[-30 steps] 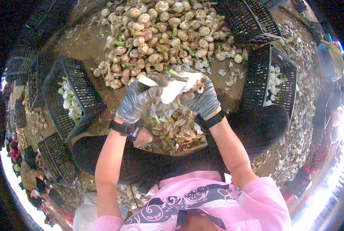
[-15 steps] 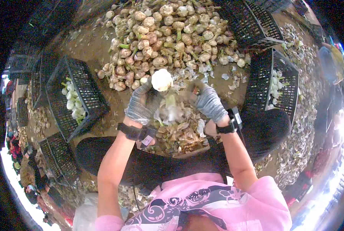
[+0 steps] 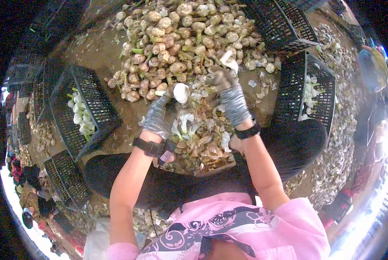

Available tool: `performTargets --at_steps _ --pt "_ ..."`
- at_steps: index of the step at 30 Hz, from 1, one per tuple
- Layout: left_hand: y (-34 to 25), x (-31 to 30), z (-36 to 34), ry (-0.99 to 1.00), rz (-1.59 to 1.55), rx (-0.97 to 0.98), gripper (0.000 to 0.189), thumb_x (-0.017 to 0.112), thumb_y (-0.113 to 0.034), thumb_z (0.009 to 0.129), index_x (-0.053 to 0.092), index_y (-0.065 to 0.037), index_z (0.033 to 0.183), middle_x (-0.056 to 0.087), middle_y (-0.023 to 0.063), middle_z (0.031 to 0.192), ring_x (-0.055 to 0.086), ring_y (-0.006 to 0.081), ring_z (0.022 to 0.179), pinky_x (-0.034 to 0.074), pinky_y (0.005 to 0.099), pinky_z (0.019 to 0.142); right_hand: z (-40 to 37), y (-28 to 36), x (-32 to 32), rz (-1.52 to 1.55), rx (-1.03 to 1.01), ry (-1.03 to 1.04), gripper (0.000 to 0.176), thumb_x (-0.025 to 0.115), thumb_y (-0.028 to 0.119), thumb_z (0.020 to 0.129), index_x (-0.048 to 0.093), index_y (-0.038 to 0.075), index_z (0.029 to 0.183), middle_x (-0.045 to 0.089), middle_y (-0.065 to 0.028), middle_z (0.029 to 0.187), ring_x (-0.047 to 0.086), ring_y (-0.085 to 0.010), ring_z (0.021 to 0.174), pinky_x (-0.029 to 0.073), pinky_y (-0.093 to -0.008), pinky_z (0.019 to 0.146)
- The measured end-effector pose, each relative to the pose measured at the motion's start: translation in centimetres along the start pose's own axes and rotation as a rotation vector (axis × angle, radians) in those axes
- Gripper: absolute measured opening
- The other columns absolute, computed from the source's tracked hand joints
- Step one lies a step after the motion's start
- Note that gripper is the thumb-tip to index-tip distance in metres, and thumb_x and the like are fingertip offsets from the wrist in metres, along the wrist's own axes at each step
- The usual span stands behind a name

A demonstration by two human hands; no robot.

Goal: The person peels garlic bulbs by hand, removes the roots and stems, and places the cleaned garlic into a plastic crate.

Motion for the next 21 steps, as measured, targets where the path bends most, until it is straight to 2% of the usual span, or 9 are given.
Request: performTargets --at_steps 1,2,4,6,10,14,16,19,21 --pt "0.0 0.2 -0.2 -0.028 0.022 0.023 0.028 0.056 -0.021 0.084 0.055 -0.003 0.106 0.059 0.0088 0.102 0.059 0.0199 0.09 0.049 0.0333 0.081 0.5 -2.0 -0.3 -0.015 -0.042 0.049 0.042 0.053 0.034 0.086 0.045 0.009 0.119 0.055 -0.0068 0.099 0.055 -0.0121 0.085 0.049 -0.0235 0.058" --pt "0.0 0.5 -0.4 -0.052 0.044 0.045 0.03 0.058 -0.023 0.083 0.056 -0.003 0.105 0.06 0.0084 0.101 0.059 0.0197 0.089 0.049 0.0326 0.081 0.7 -2.7 0.2 -0.195 -0.283 0.074 0.047 0.056 0.033 0.084 0.043 0.009 0.122 0.055 -0.0064 0.103 0.053 -0.0137 0.094 0.05 -0.028 0.065" --pt "0.2 1.4 -0.7 0.011 0.074 0.071 0.033 0.063 -0.026 0.08 0.057 -0.005 0.104 0.061 0.0054 0.094 0.058 0.0165 0.082 0.049 0.0293 0.074 1.0 -5.7 0.5 -0.228 -0.39 0.222 0.047 0.058 0.028 0.083 0.043 0.009 0.123 0.054 -0.0073 0.105 0.05 -0.0151 0.101 0.051 -0.0312 0.072" --pt "1.1 0.9 -1.0 -0.081 0.236 -0.034 0.033 0.066 -0.028 0.077 0.058 -0.006 0.1 0.06 0.0018 0.085 0.055 0.0126 0.074 0.046 0.0258 0.065 -0.6 -5.0 2.0 0.007 0.022 0.231 0.047 0.059 0.025 0.082 0.043 0.008 0.122 0.055 -0.0067 0.106 0.053 -0.0152 0.099 0.051 -0.0306 0.074" --pt "1.3 1.8 -1.9 -0.145 0.336 -0.121 0.03 0.067 -0.035 0.075 0.059 -0.009 0.089 0.057 -0.0007 0.076 0.05 0.0086 0.063 0.041 0.0216 0.053 -0.7 -5.5 0.3 0.261 0.176 0.266 0.038 0.054 0.026 0.086 0.048 0.004 0.116 0.057 -0.0041 0.104 0.058 -0.0152 0.088 0.052 -0.0315 0.072" --pt "1.9 1.7 -1.5 -0.221 0.346 -0.113 0.03 0.067 -0.038 0.074 0.059 -0.01 0.084 0.053 -0.0023 0.062 0.047 0.0079 0.051 0.038 0.0208 0.044 -1.0 -5.6 -0.1 0.247 0.131 0.245 0.035 0.052 0.028 0.087 0.05 0.006 0.114 0.056 -0.0048 0.103 0.054 -0.0131 0.096 0.052 -0.031 0.072" --pt "2.0 1.6 -1.1 -0.233 0.336 -0.104 0.027 0.065 -0.034 0.078 0.056 -0.009 0.081 0.053 -0.0013 0.061 0.05 0.007 0.049 0.043 0.0205 0.041 -0.8 -6.5 -0.1 0.243 0.092 0.24 0.035 0.054 0.03 0.086 0.051 0.007 0.112 0.055 -0.0048 0.103 0.053 -0.0122 0.095 0.051 -0.0308 0.07" --pt "2.2 1.1 -0.9 -0.267 0.37 -0.096 0.026 0.065 -0.033 0.077 0.056 -0.008 0.081 0.053 -0.0012 0.061 0.05 0.0072 0.049 0.043 0.0214 0.04 -1.0 -5.4 -0.5 -0.35 -0.33 -0.032 0.038 0.062 0.029 0.08 0.049 0.006 0.106 0.054 -0.006 0.094 0.052 -0.0121 0.088 0.048 -0.0271 0.067" --pt "1.9 1.5 -1.2 -0.293 0.398 -0.054 0.026 0.066 -0.032 0.077 0.056 -0.008 0.08 0.053 -0.0009 0.062 0.05 0.0076 0.049 0.043 0.0216 0.04 -1.4 -5.3 0.1 -0.235 -0.201 0.025 0.039 0.063 0.027 0.079 0.049 0.005 0.107 0.054 -0.0063 0.093 0.052 -0.0128 0.088 0.048 -0.0269 0.069"
Point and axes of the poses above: each hand's wrist, its own z-axis towards the middle knuckle, its own x-axis out of the palm, y = z × x, the point moved 5 cm from there along z, towards the middle knuckle
